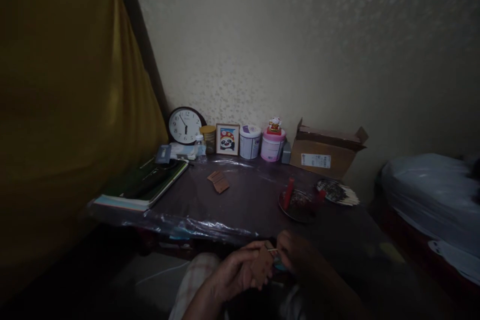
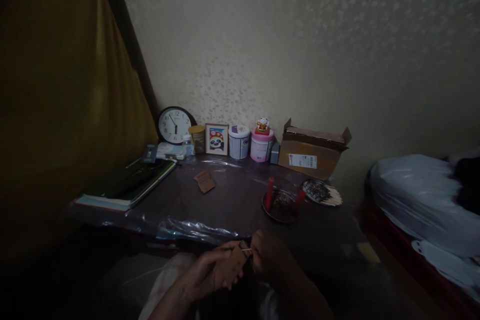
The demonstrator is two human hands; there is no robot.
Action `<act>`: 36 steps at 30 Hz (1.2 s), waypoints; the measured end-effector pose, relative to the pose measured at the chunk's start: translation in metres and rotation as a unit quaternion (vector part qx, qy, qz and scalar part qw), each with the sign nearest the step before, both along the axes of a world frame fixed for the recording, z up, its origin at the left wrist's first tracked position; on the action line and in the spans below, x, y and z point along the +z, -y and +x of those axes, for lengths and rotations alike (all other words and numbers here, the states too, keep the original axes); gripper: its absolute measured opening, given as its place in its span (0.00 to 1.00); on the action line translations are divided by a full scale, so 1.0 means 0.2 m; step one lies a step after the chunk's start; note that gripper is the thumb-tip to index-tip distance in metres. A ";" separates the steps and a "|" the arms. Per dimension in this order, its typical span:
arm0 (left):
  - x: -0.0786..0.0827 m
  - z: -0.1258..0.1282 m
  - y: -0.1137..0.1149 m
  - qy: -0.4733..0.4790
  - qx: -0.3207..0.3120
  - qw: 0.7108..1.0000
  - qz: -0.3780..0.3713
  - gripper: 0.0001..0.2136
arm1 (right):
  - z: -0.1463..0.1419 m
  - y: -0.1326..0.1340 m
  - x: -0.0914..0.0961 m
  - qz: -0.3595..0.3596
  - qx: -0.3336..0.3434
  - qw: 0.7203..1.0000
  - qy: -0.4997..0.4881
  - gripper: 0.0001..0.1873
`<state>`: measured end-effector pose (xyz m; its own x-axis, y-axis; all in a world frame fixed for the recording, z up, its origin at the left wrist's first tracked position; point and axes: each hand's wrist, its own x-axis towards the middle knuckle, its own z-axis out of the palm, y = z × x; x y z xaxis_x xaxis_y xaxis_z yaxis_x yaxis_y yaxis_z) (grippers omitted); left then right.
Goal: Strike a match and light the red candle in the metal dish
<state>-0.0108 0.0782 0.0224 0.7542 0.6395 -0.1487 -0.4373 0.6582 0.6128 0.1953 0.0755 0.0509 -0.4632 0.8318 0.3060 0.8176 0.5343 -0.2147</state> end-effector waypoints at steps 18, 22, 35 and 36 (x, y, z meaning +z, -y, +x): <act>0.07 0.01 0.01 0.066 0.093 0.992 -0.054 0.22 | -0.14 -0.02 -0.04 -0.117 -0.115 0.866 -0.473 0.10; 0.06 0.02 0.00 0.083 0.111 0.989 -0.054 0.24 | -0.12 -0.02 -0.09 -0.078 -0.138 0.868 -0.470 0.14; 0.06 0.05 -0.02 0.083 0.146 0.984 -0.052 0.18 | -0.11 -0.01 -0.10 0.049 -0.082 0.887 -0.453 0.16; 0.06 0.05 -0.02 0.082 0.150 0.984 -0.052 0.18 | -0.11 -0.01 -0.10 0.056 -0.090 0.889 -0.445 0.15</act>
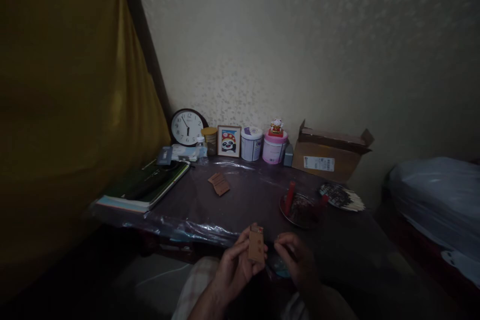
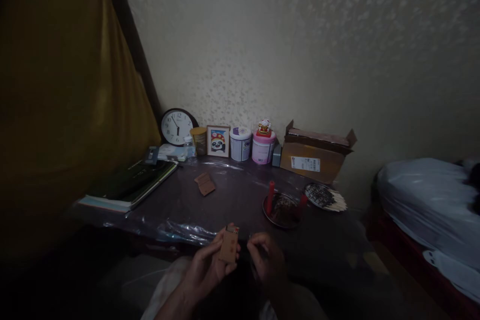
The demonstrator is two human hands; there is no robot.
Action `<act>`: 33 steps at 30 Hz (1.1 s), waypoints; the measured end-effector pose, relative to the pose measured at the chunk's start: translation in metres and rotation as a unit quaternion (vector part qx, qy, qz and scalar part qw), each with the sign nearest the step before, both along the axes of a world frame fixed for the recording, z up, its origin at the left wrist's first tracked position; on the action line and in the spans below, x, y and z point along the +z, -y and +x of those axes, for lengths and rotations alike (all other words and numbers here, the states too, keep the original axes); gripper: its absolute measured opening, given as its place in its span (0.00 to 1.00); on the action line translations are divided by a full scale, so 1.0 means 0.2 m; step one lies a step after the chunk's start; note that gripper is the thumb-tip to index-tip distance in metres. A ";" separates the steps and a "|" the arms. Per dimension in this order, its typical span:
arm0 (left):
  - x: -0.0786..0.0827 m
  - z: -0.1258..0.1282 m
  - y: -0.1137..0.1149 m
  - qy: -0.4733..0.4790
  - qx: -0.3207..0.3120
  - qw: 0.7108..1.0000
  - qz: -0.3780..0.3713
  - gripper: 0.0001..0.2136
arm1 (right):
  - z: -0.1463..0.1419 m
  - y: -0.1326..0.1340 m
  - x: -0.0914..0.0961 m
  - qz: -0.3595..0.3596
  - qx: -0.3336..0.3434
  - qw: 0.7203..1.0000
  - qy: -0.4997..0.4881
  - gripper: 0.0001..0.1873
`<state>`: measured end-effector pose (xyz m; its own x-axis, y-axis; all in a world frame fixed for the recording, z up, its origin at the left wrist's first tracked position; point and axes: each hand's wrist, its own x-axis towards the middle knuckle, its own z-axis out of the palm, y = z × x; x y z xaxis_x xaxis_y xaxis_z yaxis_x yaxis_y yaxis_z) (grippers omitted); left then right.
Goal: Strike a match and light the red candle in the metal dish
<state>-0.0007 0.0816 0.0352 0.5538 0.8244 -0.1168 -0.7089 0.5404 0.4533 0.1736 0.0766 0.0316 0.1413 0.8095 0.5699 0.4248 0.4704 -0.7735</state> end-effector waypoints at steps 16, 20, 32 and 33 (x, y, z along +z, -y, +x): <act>-0.03 0.04 -0.02 0.048 0.063 0.997 0.006 0.13 | -0.11 0.07 -0.01 0.072 0.029 0.994 0.073 0.05; -0.03 0.05 -0.02 0.049 0.070 0.996 -0.006 0.12 | -0.11 0.07 -0.01 0.075 0.026 0.994 0.077 0.06; -0.02 0.07 -0.01 0.042 0.082 0.995 0.027 0.08 | -0.11 0.07 -0.01 0.081 0.023 0.993 0.084 0.07; -0.02 0.08 -0.01 0.035 0.088 0.995 0.031 0.07 | -0.12 0.07 -0.01 0.084 0.022 0.993 0.084 0.07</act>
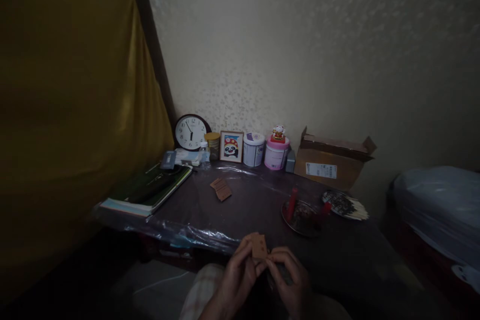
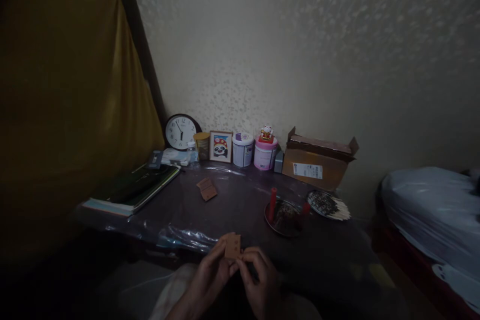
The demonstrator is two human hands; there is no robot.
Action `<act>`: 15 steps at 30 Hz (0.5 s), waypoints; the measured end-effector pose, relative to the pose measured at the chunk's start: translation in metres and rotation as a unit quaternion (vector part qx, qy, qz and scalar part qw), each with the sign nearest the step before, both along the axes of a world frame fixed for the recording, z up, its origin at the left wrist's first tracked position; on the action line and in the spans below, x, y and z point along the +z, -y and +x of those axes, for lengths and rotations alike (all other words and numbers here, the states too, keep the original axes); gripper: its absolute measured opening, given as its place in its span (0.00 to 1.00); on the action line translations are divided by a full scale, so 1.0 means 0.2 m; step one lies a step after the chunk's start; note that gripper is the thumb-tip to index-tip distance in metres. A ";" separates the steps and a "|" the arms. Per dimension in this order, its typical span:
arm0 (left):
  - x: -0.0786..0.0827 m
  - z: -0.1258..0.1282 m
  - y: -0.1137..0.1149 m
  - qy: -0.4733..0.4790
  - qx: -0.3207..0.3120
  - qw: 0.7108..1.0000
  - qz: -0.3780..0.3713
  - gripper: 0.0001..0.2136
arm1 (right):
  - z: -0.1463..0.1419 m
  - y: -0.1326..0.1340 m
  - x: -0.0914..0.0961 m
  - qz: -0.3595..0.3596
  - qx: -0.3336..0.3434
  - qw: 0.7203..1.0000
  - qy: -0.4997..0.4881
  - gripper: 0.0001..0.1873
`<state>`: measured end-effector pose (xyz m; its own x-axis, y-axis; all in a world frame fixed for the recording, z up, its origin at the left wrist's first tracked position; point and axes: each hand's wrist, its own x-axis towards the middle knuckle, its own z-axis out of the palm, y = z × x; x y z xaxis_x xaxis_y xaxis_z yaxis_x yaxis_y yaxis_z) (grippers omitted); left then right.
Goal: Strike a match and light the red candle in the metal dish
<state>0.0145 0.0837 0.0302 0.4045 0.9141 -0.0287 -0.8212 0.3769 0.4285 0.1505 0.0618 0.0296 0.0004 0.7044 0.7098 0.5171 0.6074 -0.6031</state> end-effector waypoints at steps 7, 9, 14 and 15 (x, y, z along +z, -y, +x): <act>0.00 0.00 0.01 -0.056 0.035 0.998 -0.016 0.08 | 0.00 0.00 -0.01 -0.002 -0.008 1.000 -0.003 0.06; 0.02 0.00 0.01 -0.067 0.037 0.997 -0.025 0.09 | 0.00 0.00 -0.02 -0.003 -0.007 1.000 0.000 0.06; 0.04 0.00 0.03 -0.075 0.037 0.996 -0.017 0.08 | 0.01 0.00 -0.02 0.003 -0.006 1.000 0.007 0.06; 0.04 0.00 0.03 -0.078 0.040 0.996 -0.016 0.08 | 0.01 0.00 -0.02 0.004 -0.007 1.000 0.006 0.06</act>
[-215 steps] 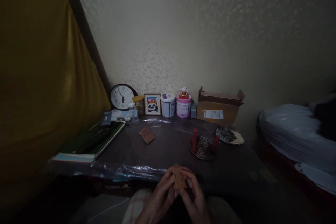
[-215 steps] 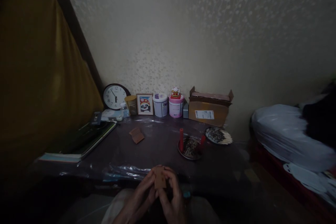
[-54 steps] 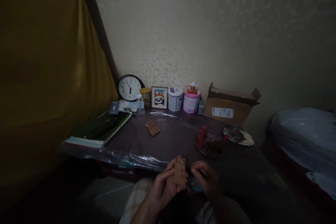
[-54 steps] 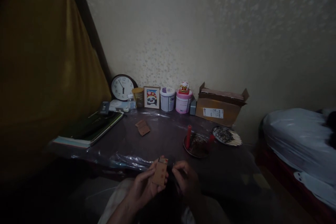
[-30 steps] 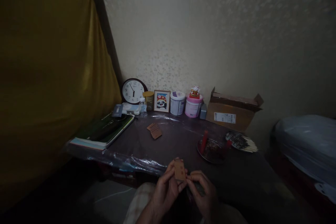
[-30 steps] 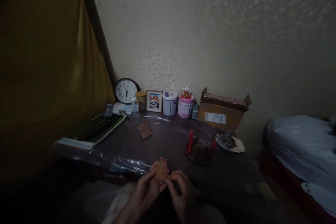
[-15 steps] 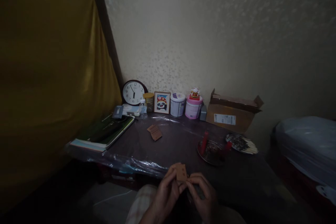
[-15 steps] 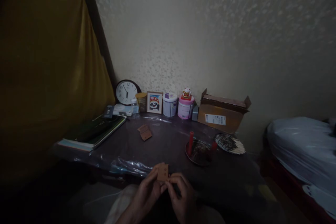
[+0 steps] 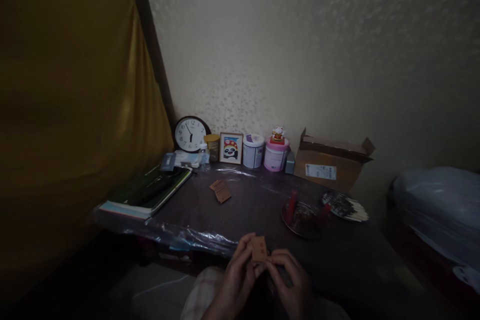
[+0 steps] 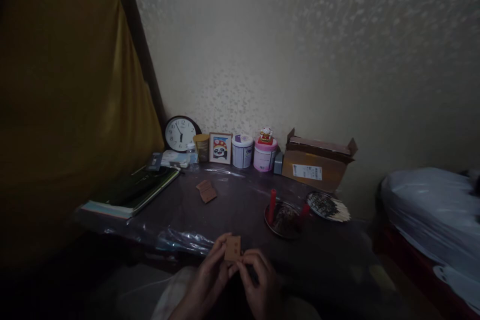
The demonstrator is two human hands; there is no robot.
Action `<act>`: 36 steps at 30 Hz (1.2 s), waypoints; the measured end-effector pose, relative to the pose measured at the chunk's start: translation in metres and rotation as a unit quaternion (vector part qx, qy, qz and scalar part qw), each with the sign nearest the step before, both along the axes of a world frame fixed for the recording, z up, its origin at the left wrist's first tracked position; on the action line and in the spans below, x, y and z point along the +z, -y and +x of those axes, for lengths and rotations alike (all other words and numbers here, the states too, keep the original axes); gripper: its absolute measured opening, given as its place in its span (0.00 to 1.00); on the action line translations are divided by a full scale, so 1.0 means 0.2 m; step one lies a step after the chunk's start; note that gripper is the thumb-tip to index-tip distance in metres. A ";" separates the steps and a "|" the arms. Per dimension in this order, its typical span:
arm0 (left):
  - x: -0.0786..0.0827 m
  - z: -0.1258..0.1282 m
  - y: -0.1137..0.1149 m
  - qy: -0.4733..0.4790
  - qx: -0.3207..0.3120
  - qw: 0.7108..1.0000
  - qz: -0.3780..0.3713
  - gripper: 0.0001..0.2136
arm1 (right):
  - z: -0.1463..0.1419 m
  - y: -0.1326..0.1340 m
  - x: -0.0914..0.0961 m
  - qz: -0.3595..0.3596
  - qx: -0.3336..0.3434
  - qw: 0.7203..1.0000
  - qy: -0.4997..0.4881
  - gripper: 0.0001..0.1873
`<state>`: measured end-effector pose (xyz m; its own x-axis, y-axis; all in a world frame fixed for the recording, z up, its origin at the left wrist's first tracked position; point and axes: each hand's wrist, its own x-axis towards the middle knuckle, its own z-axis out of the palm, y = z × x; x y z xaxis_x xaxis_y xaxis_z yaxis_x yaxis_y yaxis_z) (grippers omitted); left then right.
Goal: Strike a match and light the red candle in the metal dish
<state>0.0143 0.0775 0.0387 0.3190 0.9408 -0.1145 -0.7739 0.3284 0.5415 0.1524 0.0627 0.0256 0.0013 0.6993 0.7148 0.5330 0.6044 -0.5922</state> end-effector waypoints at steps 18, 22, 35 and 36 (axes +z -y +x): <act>-0.03 0.00 -0.01 -0.076 0.044 0.996 0.018 0.10 | 0.01 0.00 -0.01 -0.014 -0.011 1.000 0.005 0.05; -0.04 0.00 -0.01 -0.087 0.049 0.995 0.023 0.11 | 0.00 0.00 -0.01 -0.011 -0.014 1.000 0.002 0.05; -0.02 0.01 -0.01 -0.138 0.059 0.988 0.021 0.18 | 0.01 -0.01 -0.03 -0.022 -0.023 0.999 -0.006 0.06; -0.04 0.01 -0.01 -0.139 0.059 0.988 0.027 0.19 | 0.02 -0.01 -0.03 -0.024 -0.026 0.999 -0.010 0.06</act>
